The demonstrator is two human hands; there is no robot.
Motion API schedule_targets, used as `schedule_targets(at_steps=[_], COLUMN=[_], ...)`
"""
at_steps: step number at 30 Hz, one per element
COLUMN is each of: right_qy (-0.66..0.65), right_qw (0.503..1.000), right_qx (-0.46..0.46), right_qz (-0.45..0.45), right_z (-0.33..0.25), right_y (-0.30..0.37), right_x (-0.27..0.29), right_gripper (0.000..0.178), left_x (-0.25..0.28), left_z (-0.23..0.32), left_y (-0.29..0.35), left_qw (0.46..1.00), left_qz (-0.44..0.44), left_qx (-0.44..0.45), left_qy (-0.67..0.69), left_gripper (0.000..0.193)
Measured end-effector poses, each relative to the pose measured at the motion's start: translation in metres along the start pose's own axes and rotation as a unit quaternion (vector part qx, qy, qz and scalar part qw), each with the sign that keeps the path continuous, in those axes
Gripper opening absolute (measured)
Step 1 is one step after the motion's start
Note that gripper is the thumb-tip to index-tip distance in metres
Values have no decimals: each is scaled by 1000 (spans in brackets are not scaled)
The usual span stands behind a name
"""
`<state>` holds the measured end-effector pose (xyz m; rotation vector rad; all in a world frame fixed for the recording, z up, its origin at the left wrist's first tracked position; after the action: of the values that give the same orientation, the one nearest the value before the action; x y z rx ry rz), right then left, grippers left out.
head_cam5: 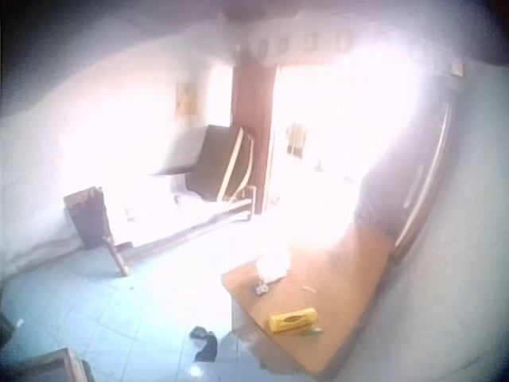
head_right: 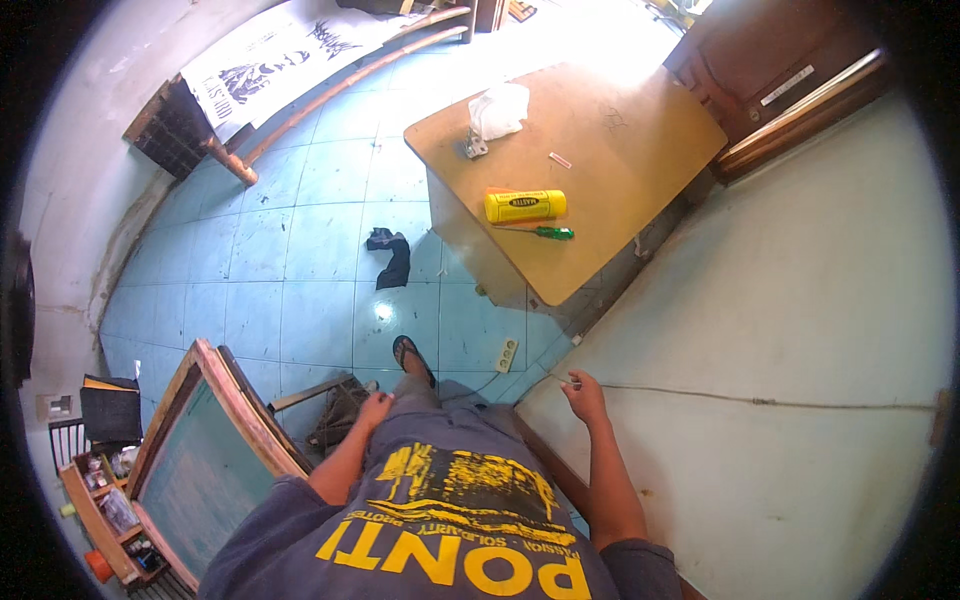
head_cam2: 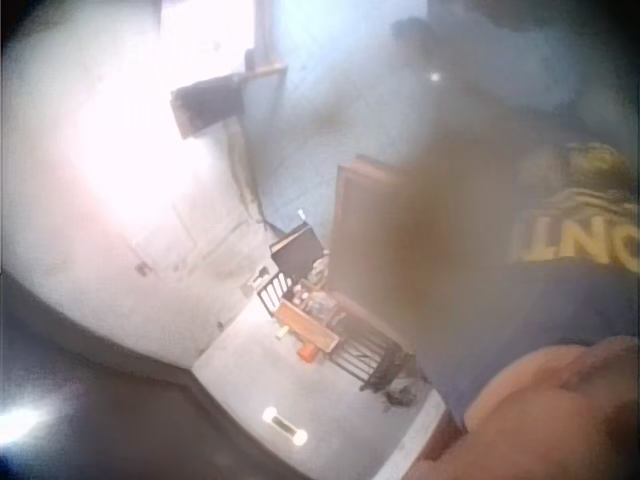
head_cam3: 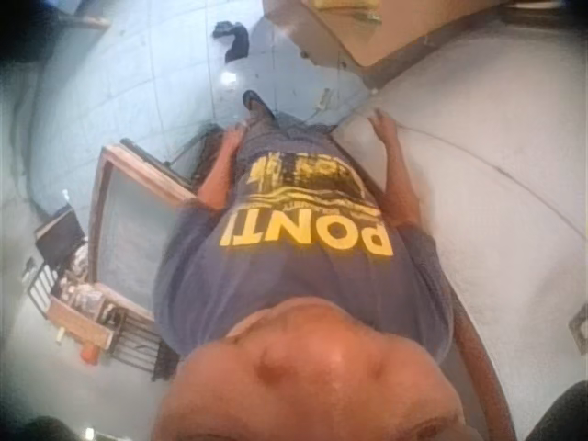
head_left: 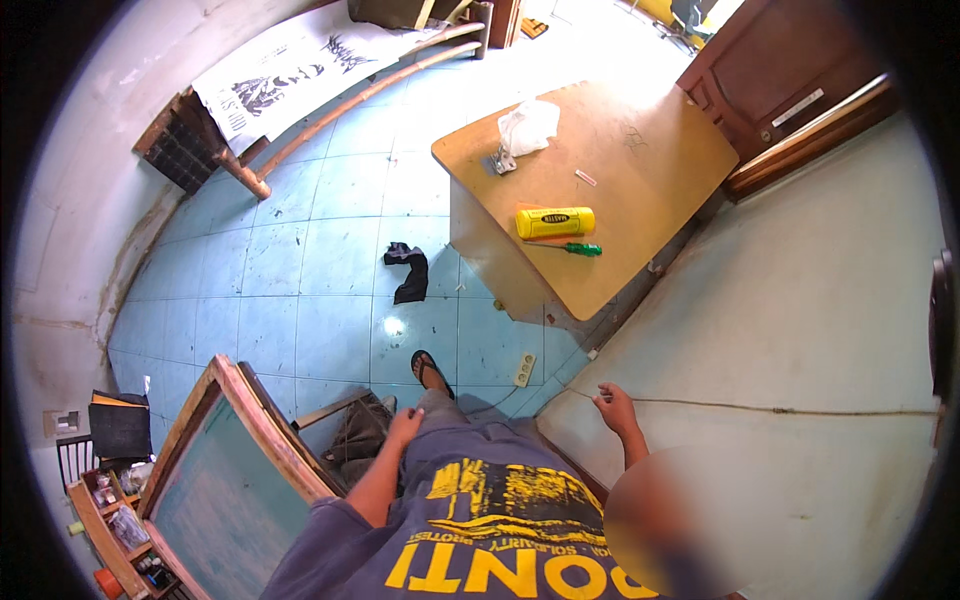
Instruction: The person positions a metal latch on a wooden door frame and secures it with screws using a screwdriver. They repeatedly tighten the screws to ensure the latch is firmly attached to the frame.
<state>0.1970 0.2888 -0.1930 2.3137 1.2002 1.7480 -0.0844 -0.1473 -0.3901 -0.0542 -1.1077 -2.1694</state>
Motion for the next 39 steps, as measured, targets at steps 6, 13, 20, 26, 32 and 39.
schedule_targets(at_steps=[6,13,20,26,32,39], right_qy=[85,201,288,266,40,-225], right_qw=[988,959,939,931,992,969], right_qx=[85,93,188,247,121,-56], right_qz=[98,178,24,28,-2,81], right_z=[-96,-170,-164,-148,-101,-177], right_y=[-87,-229,-306,-308,-257,-313], right_x=[40,96,105,102,138,208], right_gripper=[44,55,49,29,25,29], left_x=[129,138,71,21,24,21], left_z=[228,527,702,748,745,720], left_y=[-40,-70,-143,-213,-223,-203], left_qw=[969,903,846,805,891,872], left_qz=[75,24,44,93,-50,-36], left_qx=[-233,-425,-527,-500,-395,-467], left_qy=[8,61,-70,-306,-220,-145], left_gripper=[43,38,44,43,39,35])
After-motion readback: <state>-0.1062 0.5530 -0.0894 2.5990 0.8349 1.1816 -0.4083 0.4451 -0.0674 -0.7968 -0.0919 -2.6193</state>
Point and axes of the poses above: each hand's wrist, its own y-axis away from the middle knuckle, its own x-axis out of the back of the hand, z = x × y, the point moved 7 cm from there along -y, towards the middle knuckle, and after that the axes turned 15 degrees about y, right-handed, at the moved point
